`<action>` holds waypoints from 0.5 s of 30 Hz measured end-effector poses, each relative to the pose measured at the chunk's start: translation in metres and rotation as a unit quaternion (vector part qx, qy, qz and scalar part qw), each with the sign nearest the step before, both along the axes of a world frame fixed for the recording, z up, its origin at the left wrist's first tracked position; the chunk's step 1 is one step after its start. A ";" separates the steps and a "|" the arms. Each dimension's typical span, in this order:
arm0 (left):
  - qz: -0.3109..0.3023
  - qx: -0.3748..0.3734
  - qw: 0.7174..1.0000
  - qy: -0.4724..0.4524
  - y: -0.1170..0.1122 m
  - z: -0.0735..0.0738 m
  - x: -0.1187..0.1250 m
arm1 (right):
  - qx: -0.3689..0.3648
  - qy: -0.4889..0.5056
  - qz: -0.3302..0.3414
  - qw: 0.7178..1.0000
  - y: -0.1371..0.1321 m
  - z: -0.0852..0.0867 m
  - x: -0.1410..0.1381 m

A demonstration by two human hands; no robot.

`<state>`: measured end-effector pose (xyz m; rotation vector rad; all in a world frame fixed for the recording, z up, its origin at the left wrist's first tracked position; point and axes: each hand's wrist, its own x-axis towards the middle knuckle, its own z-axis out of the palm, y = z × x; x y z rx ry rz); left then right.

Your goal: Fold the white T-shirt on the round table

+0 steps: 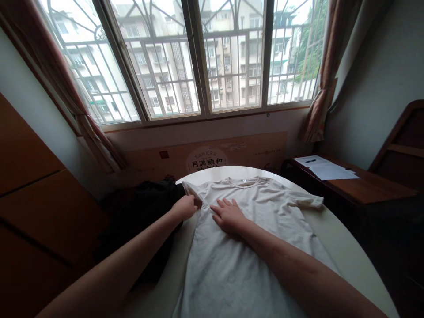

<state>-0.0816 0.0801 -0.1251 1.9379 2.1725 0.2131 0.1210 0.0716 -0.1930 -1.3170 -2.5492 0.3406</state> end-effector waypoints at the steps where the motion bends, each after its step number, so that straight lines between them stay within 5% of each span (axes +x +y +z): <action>1: 0.015 -0.010 0.999 -0.035 0.002 -0.001 0.001 | 0.000 -0.001 -0.001 1.000 0.000 0.000 0.000; 8: 0.078 -0.011 0.976 -0.204 0.001 -0.011 0.008 | -0.005 -0.001 -0.004 1.000 0.000 0.000 0.000; 15: 0.072 -0.069 0.990 -0.104 0.001 -0.006 -0.004 | -0.005 0.004 0.001 1.000 0.001 0.000 0.001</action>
